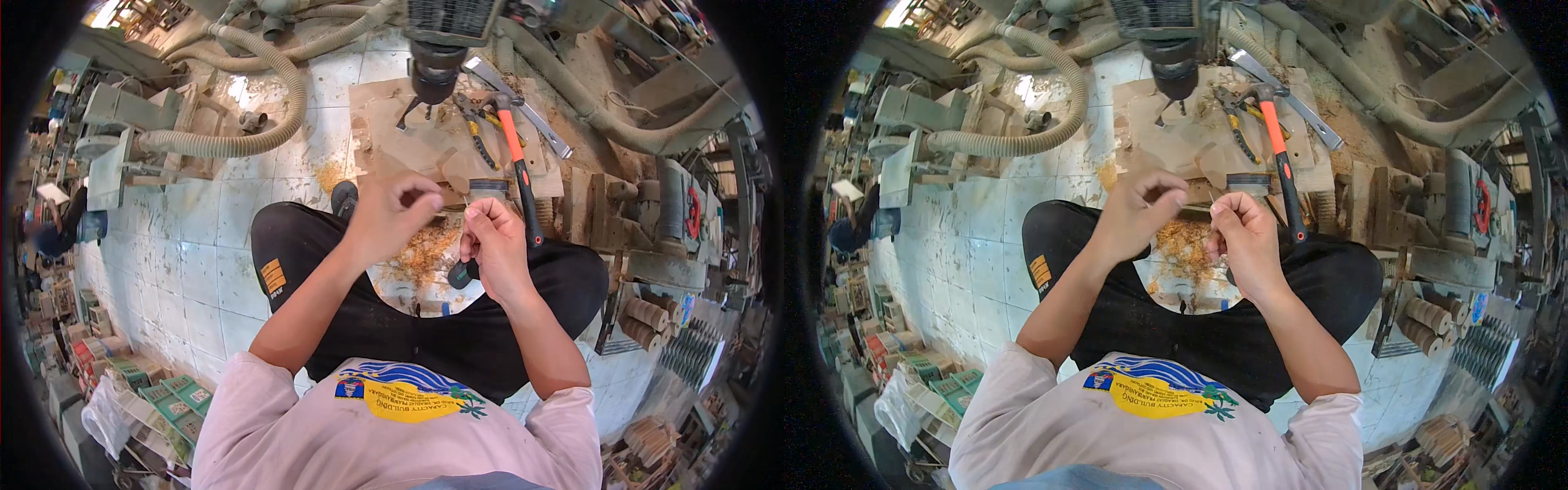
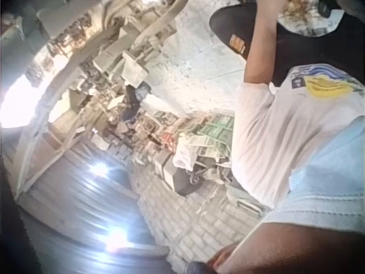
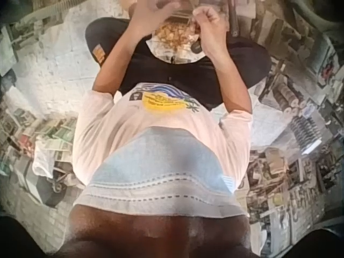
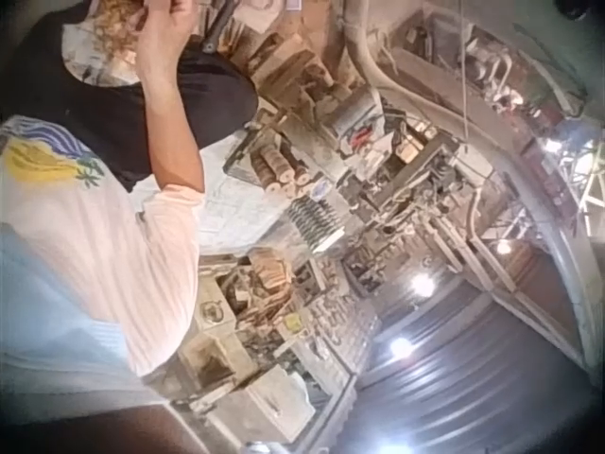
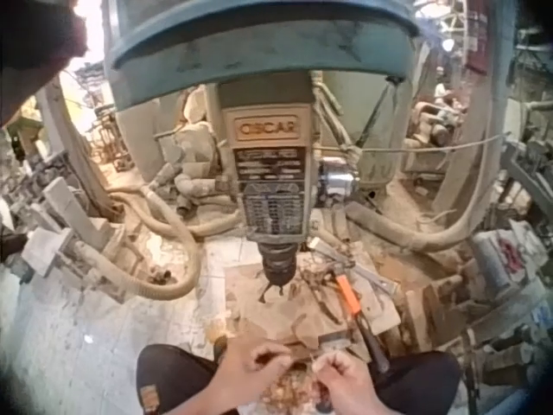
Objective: Drilling holes in wooden blocks and assembling parts using a hammer, pliers, and a drill press.
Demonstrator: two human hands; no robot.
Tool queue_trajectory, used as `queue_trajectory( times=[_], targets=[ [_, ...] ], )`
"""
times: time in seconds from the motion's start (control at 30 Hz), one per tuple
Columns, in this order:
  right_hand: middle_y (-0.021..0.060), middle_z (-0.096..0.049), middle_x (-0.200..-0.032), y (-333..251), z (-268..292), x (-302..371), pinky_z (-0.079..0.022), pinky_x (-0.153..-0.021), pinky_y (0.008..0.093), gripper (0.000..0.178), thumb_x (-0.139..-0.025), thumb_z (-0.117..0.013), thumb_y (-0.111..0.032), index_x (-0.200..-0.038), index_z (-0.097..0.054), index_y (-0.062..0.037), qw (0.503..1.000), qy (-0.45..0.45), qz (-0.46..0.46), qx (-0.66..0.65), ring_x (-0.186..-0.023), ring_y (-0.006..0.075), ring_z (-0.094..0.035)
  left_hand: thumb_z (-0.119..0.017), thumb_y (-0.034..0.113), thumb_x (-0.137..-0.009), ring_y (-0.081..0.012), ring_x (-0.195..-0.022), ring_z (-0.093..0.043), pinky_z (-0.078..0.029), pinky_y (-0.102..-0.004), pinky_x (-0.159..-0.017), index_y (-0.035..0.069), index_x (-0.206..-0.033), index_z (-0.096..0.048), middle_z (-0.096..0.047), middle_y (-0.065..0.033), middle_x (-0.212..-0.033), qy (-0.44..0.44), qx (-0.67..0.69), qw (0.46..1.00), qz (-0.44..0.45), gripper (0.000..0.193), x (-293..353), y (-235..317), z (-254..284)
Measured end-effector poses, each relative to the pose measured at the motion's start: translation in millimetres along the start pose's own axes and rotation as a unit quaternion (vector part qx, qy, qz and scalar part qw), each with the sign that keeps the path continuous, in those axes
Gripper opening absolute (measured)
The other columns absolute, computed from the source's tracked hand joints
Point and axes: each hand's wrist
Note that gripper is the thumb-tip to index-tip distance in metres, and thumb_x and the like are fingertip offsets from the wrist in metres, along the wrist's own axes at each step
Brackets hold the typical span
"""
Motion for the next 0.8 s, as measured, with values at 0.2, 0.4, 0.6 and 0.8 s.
queue_trajectory(
  times=[0.2,0.4,0.6,0.8],
  targets=[
    [-0.0007,-0.061,-0.079,1.7,-13.8,4.2,-0.045,-0.053,0.0216,0.012,-0.104,-0.061,-0.014,-0.096,-0.060,-0.0055,0.987,-0.052,0.041,0.149,-0.059,0.0053,-0.056,-0.071,0.009,-0.098,-0.0075,-0.084,-0.065,-0.054,-0.0248,-0.078,-0.001,-0.105,-0.070,-0.071,-0.0021,-0.093,-0.114,0.418,0.898,0.079,0.012,23.7,-1.9,-12.9],
    [0.0017,-0.063,-0.081,-7.7,-13.9,2.4,-0.047,-0.057,0.0244,0.012,-0.100,-0.067,-0.014,-0.101,-0.062,-0.0033,0.964,-0.058,0.041,0.258,-0.061,0.0093,-0.058,-0.069,0.007,-0.096,-0.0086,-0.084,-0.066,-0.054,-0.0255,-0.078,0.000,-0.097,-0.069,-0.070,-0.0032,-0.091,-0.099,0.388,0.913,0.080,0.007,17.2,-9.9,-0.2],
    [0.0199,-0.063,-0.111,-46.5,14.8,-16.5,-0.049,-0.094,0.0465,0.038,-0.094,-0.071,-0.017,-0.126,-0.059,-0.0013,0.630,0.192,0.289,0.695,-0.109,0.0398,-0.061,-0.071,0.010,-0.090,-0.0183,-0.085,-0.069,-0.053,-0.0327,-0.080,0.003,-0.096,-0.070,-0.072,-0.0100,-0.092,0.169,0.007,0.983,-0.067,0.010,-54.2,-48.6,28.0],
    [0.0250,-0.066,-0.119,-30.7,38.4,-30.4,-0.048,-0.099,0.0513,0.051,-0.098,-0.065,-0.016,-0.145,-0.049,-0.0040,0.679,0.208,0.143,0.689,-0.118,0.0464,-0.061,-0.073,0.023,-0.089,-0.0242,-0.082,-0.070,-0.049,-0.0403,-0.084,0.007,-0.091,-0.077,-0.075,-0.0099,-0.090,0.180,-0.062,0.982,-0.014,0.017,-102.7,-60.6,14.3]
  ],
)
Point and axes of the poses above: each hand's wrist, its own x-axis away from the middle knuckle, its own z-axis out of the back of the hand, y = z × x
